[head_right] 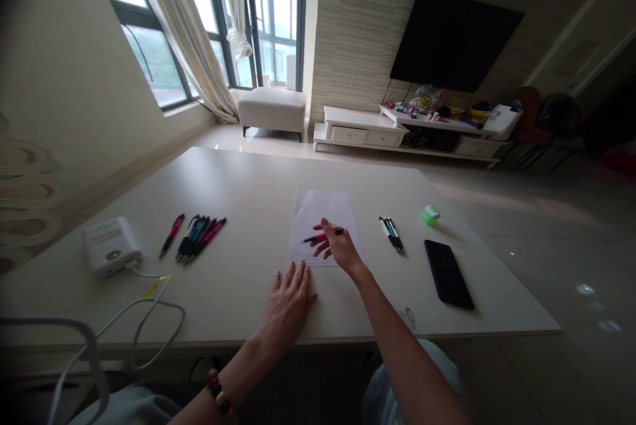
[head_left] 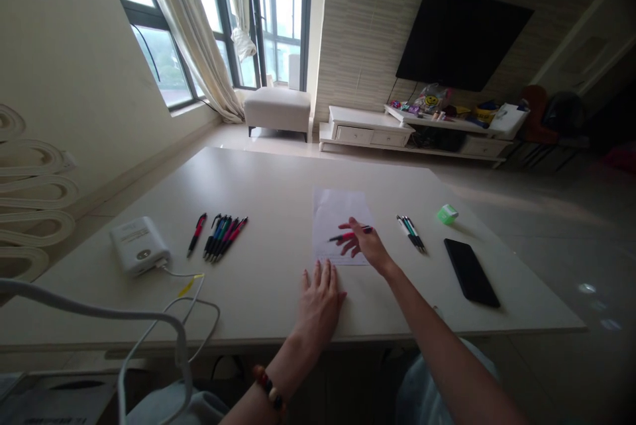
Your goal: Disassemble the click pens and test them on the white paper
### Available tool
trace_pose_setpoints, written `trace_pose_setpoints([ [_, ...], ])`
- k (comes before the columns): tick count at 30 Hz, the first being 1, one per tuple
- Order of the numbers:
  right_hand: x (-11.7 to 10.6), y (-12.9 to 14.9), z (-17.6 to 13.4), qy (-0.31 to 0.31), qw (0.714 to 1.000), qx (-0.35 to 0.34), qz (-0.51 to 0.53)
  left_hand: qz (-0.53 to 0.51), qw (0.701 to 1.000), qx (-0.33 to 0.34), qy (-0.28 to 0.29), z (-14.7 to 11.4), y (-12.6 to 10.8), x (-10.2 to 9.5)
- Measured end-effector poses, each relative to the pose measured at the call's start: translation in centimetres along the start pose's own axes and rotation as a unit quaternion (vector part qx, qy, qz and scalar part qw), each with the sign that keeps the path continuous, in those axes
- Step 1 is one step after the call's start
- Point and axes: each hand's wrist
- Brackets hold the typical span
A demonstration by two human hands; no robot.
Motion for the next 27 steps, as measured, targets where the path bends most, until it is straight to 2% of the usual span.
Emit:
trace_pose_setpoints([
  [2, 1.0, -0.6, 0.4, -0.003, 1.0, -0.03, -0.008, 0.016, 1.0, 0.005, 0.002, -0.2, -0.4, 0.1],
  [7, 2.5, -2.5, 0.9, -0.007, 0.998, -0.03, -0.05, 0.044, 0.999, 0.004, -0.017, -0.4, -0.6, 0.8],
  [13, 3.9, -4.4, 1.5, -0.144, 0.98, -0.098, -0.098, 0.063, 0.998, 0.004, -0.029, -0.3, -0.5, 1.4],
  [16, 4.1, -5.0, 1.9, -0.181, 0.971, -0.108, -0.116, 0.064, 0.997, 0.007, -0.031, -0.3, -0.5, 1.4],
  [27, 4.1, -5.5, 2.3, -0.17, 0.973, -0.104, -0.119, 0.062, 0.998, 0.007, -0.032, -0.4, -0.4, 1.7],
])
Point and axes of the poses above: each hand's wrist, its own z-axis towards the middle knuckle, its own x-axis out of the palm, y = z × x, and after that the axes turned 11 degrees about x, right-handed
